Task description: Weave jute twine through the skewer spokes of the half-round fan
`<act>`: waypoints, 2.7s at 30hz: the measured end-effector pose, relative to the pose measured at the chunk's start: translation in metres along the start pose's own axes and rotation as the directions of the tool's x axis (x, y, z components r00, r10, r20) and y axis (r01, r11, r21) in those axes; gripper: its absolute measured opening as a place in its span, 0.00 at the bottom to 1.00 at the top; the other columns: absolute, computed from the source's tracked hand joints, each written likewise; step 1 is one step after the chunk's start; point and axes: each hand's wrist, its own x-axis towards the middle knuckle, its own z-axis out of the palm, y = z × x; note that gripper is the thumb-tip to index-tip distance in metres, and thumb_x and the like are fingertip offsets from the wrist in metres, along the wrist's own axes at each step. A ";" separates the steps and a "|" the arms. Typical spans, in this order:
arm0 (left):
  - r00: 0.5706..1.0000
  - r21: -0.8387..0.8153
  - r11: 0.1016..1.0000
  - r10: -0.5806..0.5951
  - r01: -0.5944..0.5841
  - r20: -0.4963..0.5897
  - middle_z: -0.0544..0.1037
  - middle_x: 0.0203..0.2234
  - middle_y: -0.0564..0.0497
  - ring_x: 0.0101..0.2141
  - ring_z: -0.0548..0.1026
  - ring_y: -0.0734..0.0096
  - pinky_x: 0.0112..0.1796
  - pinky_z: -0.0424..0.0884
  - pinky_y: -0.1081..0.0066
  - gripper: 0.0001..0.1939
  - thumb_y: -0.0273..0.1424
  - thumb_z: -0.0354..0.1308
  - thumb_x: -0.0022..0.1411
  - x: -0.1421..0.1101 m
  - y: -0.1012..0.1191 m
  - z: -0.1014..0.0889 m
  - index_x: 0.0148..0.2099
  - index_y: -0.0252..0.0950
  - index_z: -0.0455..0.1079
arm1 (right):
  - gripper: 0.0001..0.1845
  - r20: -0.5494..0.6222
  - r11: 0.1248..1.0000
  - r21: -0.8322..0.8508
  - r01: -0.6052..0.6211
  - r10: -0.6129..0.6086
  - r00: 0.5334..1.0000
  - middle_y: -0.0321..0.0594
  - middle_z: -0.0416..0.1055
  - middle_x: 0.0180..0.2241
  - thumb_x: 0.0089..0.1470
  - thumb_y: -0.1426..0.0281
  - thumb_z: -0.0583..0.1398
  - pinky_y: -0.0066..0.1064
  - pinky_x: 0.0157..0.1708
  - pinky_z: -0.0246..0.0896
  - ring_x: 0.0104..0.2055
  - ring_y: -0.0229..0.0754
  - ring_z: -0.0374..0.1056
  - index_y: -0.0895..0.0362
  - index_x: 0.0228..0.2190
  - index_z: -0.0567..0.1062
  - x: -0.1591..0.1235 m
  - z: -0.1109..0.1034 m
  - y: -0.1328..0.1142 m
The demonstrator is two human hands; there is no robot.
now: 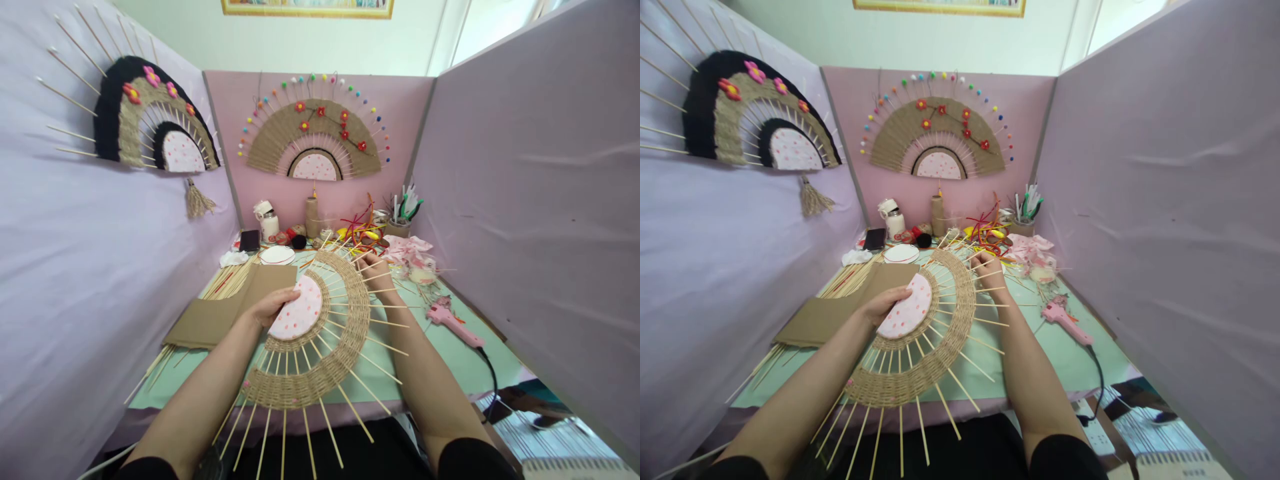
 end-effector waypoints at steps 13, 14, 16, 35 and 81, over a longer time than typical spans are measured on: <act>0.999 0.000 1.000 -0.002 0.002 0.035 0.79 0.31 0.42 0.29 0.77 0.66 0.34 0.71 0.69 0.20 0.26 0.58 0.55 0.003 -0.003 -0.003 0.51 0.26 0.65 | 0.14 0.004 0.994 0.097 -0.054 0.054 0.999 0.32 0.61 0.18 0.44 0.60 0.59 0.26 0.20 0.48 0.20 0.33 0.54 0.59 0.26 0.74 0.001 -0.005 -0.001; 0.999 -0.008 1.000 -0.002 0.002 0.037 0.79 0.31 0.42 0.28 0.77 0.66 0.33 0.71 0.70 0.20 0.26 0.58 0.55 0.003 -0.003 -0.003 0.51 0.26 0.65 | 0.14 0.015 0.992 0.109 -0.061 0.059 0.998 0.32 0.61 0.17 0.44 0.60 0.59 0.26 0.19 0.47 0.19 0.32 0.53 0.59 0.27 0.74 0.000 -0.004 -0.001; 1.000 -0.031 1.000 0.003 -0.002 0.030 0.79 0.30 0.41 0.28 0.77 0.67 0.32 0.71 0.70 0.18 0.27 0.56 0.57 0.003 -0.003 -0.002 0.50 0.25 0.65 | 0.15 0.039 0.988 0.133 -0.081 0.076 0.996 0.32 0.61 0.17 0.43 0.58 0.60 0.25 0.19 0.46 0.19 0.32 0.52 0.58 0.26 0.74 0.000 -0.002 -0.001; 0.987 -0.313 0.949 0.010 0.042 0.163 0.67 0.18 0.55 0.14 0.63 0.84 0.13 0.57 0.84 0.19 0.36 0.42 0.66 0.006 -0.009 0.017 0.53 0.33 0.63 | 0.19 0.252 0.733 0.563 -0.381 0.287 0.924 0.26 0.59 0.19 0.40 0.57 0.65 0.21 0.13 0.36 0.15 0.26 0.45 0.55 0.27 0.64 -0.011 0.030 -0.002; 0.873 0.408 0.856 0.433 -0.319 -0.226 0.74 0.26 0.47 0.26 0.71 0.73 0.26 0.66 0.76 0.08 0.32 0.59 0.52 0.020 -0.035 0.044 0.33 0.32 0.69 | 0.23 0.199 0.376 0.870 -0.318 0.322 0.925 0.24 0.53 0.18 0.34 0.68 0.70 0.18 0.11 0.38 0.15 0.25 0.41 0.56 0.22 0.60 -0.011 0.036 -0.002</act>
